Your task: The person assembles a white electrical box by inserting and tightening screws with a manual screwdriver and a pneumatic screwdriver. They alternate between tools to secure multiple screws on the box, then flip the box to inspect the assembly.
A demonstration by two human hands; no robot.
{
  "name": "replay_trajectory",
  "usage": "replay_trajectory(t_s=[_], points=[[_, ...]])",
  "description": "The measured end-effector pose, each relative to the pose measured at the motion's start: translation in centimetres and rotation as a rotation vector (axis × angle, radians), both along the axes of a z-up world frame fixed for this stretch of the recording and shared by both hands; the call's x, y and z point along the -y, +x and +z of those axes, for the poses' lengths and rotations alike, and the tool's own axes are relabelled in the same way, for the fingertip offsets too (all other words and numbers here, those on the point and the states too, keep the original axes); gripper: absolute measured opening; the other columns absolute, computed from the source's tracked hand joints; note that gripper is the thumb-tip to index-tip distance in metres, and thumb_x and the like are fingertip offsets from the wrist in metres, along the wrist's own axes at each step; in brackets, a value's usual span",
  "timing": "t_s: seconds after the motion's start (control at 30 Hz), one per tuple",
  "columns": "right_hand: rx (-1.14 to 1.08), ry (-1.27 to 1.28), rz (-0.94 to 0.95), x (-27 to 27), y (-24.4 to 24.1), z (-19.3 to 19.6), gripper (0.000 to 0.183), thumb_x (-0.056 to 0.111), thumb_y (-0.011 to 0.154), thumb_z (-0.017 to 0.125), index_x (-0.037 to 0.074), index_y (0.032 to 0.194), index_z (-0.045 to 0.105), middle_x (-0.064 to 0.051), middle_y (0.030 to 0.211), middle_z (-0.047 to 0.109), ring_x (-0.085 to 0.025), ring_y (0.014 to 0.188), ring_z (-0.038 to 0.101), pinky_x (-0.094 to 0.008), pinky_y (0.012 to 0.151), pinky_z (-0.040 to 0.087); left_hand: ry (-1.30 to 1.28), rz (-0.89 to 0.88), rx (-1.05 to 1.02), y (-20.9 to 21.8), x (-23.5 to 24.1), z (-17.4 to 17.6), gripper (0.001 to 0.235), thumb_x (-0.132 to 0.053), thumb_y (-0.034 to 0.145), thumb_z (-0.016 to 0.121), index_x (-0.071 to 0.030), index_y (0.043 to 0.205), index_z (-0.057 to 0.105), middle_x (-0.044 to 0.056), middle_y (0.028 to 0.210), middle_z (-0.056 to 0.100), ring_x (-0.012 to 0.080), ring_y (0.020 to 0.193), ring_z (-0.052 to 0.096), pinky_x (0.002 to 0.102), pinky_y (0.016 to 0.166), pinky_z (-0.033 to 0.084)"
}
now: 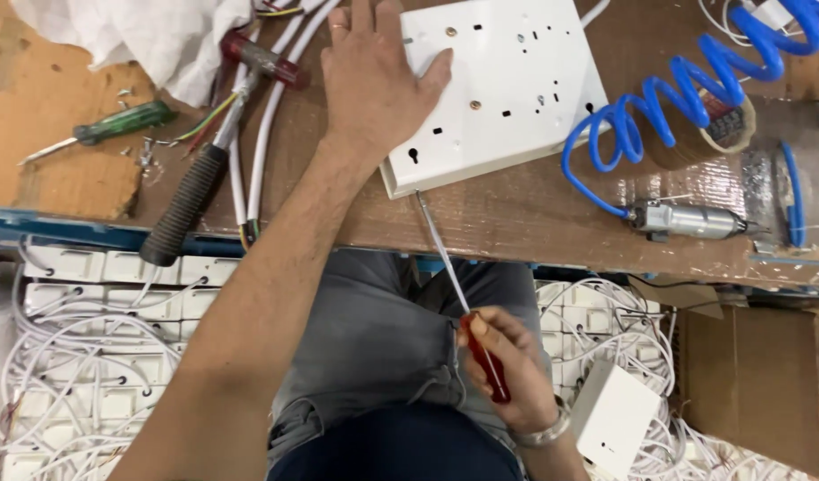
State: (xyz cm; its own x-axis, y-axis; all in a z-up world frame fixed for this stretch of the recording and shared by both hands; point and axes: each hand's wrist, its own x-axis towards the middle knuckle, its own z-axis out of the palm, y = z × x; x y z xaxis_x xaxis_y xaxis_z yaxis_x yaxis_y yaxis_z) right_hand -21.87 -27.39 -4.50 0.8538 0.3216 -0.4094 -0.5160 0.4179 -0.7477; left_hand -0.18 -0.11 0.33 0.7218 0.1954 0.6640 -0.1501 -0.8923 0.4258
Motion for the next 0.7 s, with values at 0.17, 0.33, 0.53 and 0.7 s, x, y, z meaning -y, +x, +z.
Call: replay_trajectory(t_s=[0.17,0.33,0.53,0.7], points=[[0.572,-1.064,-0.14,-3.0,-0.9,5.0,0.027,0.007,0.077,0.084,-0.002,0.101,0.074,-0.008,0.076,0.078,-0.01,0.048,0.059,-0.021,0.042,0.046,-0.002,0.008,0.005,0.4,0.1,-0.3,0.055,-0.043,0.09,0.083,0.002,0.113,0.06,0.018,0.111,0.052,0.0335,0.106,0.05,0.051,0.07,0.054],[0.437,-0.806,-0.084,-1.7,-0.3,2.4,0.023,0.009,0.086,0.075,-0.005,0.104,0.072,-0.009,0.072,0.078,-0.008,0.037,0.05,-0.021,0.032,0.039,0.016,0.046,-0.031,0.3,0.2,-0.5,0.076,-0.046,0.091,0.086,0.0,0.139,0.048,0.02,0.131,0.05,0.0355,0.115,0.05,0.05,0.074,0.056],[-0.372,0.308,0.108,0.5,0.7,0.7,0.033,0.025,0.106,0.052,-0.004,0.122,0.055,-0.009,0.088,0.06,-0.007,0.043,0.038,-0.02,0.028,0.027,0.031,0.053,-0.034,0.3,-0.1,-0.6,0.078,-0.048,0.089,0.085,0.0,0.139,0.048,0.021,0.127,0.052,0.0361,0.111,0.053,0.05,0.071,0.055],[0.717,-1.23,-0.088,-2.7,-0.3,5.5,0.031,0.01,0.077,0.084,0.003,0.105,0.074,-0.006,0.088,0.083,-0.01,0.068,0.077,-0.019,0.056,0.058,0.012,0.031,-0.006,0.5,-0.1,-0.4,0.058,-0.046,0.087,0.083,0.001,0.113,0.062,0.016,0.11,0.055,0.0324,0.104,0.052,0.049,0.069,0.054]])
